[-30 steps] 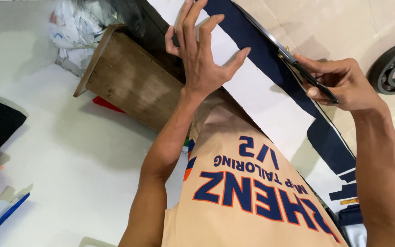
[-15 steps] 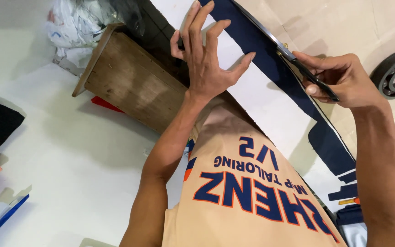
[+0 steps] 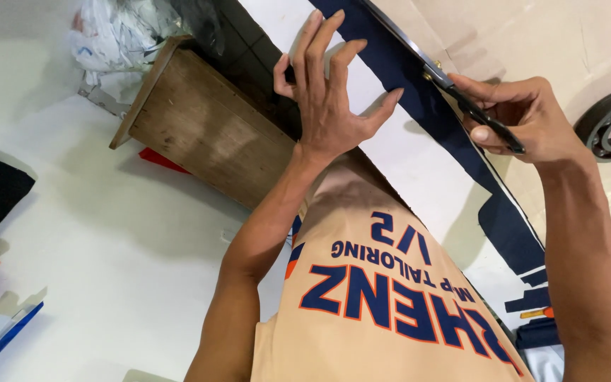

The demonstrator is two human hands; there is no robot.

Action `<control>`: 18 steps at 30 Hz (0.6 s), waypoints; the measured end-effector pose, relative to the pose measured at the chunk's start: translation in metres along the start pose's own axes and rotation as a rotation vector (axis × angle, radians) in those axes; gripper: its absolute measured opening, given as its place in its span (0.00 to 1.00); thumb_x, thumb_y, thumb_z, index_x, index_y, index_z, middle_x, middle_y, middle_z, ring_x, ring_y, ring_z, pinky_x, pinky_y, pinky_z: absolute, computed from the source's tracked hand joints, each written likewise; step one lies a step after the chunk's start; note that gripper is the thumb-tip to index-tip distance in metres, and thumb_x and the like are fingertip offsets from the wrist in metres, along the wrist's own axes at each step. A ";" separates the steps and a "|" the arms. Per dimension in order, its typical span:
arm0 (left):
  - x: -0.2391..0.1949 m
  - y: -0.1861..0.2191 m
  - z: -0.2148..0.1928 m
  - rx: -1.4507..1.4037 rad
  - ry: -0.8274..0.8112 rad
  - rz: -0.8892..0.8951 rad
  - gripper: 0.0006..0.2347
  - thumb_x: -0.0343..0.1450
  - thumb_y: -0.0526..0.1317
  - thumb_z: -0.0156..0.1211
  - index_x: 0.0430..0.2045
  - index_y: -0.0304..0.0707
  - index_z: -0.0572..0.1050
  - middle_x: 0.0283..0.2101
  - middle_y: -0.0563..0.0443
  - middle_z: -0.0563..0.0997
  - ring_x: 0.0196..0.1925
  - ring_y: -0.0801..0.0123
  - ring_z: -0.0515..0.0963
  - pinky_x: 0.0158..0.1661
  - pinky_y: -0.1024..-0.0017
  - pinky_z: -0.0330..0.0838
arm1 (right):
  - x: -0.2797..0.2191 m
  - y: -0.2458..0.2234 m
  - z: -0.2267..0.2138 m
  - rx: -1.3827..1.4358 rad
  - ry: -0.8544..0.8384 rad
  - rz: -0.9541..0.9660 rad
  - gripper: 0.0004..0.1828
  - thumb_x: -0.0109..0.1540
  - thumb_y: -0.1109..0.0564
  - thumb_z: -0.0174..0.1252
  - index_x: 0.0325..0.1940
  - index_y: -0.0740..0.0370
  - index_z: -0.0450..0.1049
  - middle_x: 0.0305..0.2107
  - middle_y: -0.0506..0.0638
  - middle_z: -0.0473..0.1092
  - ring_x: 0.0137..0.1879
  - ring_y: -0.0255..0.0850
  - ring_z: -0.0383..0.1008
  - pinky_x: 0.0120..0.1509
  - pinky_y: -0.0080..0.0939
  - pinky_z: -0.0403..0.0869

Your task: Cutting out fabric pieces using scissors following a paper pattern on a cutting table.

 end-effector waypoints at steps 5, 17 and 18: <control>0.002 0.000 -0.001 0.003 -0.022 0.002 0.25 0.68 0.66 0.63 0.48 0.48 0.76 0.65 0.50 0.70 0.73 0.61 0.62 0.68 0.54 0.42 | 0.015 -0.011 0.006 0.029 -0.056 -0.085 0.39 0.57 0.58 0.62 0.72 0.67 0.63 0.21 0.43 0.53 0.24 0.32 0.46 0.27 0.32 0.48; 0.006 -0.002 -0.004 0.004 -0.036 0.005 0.25 0.68 0.65 0.62 0.45 0.46 0.77 0.63 0.48 0.72 0.72 0.59 0.64 0.66 0.54 0.42 | 0.027 -0.013 0.006 0.080 -0.031 -0.017 0.40 0.56 0.59 0.62 0.72 0.69 0.63 0.21 0.45 0.55 0.23 0.33 0.46 0.26 0.32 0.49; 0.008 0.000 -0.006 0.007 -0.027 0.028 0.24 0.68 0.64 0.62 0.44 0.45 0.77 0.62 0.47 0.72 0.71 0.59 0.64 0.65 0.55 0.43 | 0.030 -0.015 0.009 0.066 -0.040 -0.008 0.40 0.56 0.60 0.62 0.72 0.68 0.63 0.21 0.46 0.55 0.22 0.32 0.48 0.24 0.30 0.50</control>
Point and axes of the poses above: each hand's wrist, its own x-axis towards the middle knuckle, its own z-axis out of the palm, y = z × x, the point moved 9 cm from there along x, towards the middle knuckle
